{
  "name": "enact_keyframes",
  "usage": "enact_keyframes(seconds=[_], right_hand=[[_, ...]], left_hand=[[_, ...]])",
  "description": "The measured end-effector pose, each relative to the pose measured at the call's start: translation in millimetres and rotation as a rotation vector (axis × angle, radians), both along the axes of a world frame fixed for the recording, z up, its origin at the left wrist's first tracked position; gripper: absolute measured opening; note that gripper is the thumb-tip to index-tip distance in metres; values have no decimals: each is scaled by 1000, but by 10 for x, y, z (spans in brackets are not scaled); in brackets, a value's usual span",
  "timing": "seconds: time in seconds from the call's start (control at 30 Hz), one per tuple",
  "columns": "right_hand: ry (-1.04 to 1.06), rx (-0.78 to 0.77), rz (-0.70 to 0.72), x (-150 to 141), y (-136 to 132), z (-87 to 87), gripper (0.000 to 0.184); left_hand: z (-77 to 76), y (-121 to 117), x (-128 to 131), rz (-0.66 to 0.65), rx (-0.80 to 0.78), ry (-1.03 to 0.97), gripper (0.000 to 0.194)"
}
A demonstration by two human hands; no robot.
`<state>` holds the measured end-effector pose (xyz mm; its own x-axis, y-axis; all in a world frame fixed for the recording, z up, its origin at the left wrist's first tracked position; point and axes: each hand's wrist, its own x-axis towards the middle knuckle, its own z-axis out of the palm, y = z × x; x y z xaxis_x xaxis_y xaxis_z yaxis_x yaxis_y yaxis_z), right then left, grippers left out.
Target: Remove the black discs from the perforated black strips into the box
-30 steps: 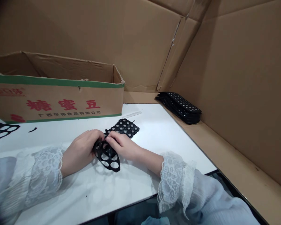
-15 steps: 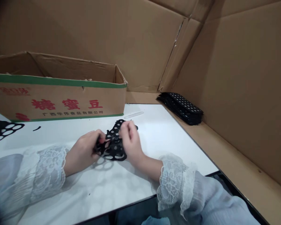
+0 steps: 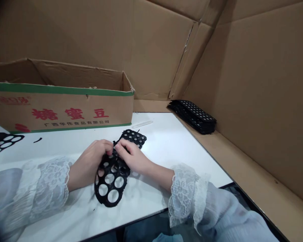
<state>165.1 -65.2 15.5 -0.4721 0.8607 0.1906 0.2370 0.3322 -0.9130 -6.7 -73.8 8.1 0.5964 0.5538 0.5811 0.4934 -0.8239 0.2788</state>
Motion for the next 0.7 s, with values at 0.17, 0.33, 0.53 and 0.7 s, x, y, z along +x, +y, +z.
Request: enact_keyframes(seconds=[0.17,0.33,0.53,0.7], right_hand=[[-61,52,38,23,27,-25,20],[-215,154,-22,16,56,-69,26],[-136,171,-79,33,50,-48,29],[-204,261,-33,61,-23,-1,25]], left_hand=[[32,15,-15,142,-73,33,26],[21,26,-2,58,-124,38,32],[-10,40,-10,97,-175,7,33],[11,37,-15,187,-429,-105,17]])
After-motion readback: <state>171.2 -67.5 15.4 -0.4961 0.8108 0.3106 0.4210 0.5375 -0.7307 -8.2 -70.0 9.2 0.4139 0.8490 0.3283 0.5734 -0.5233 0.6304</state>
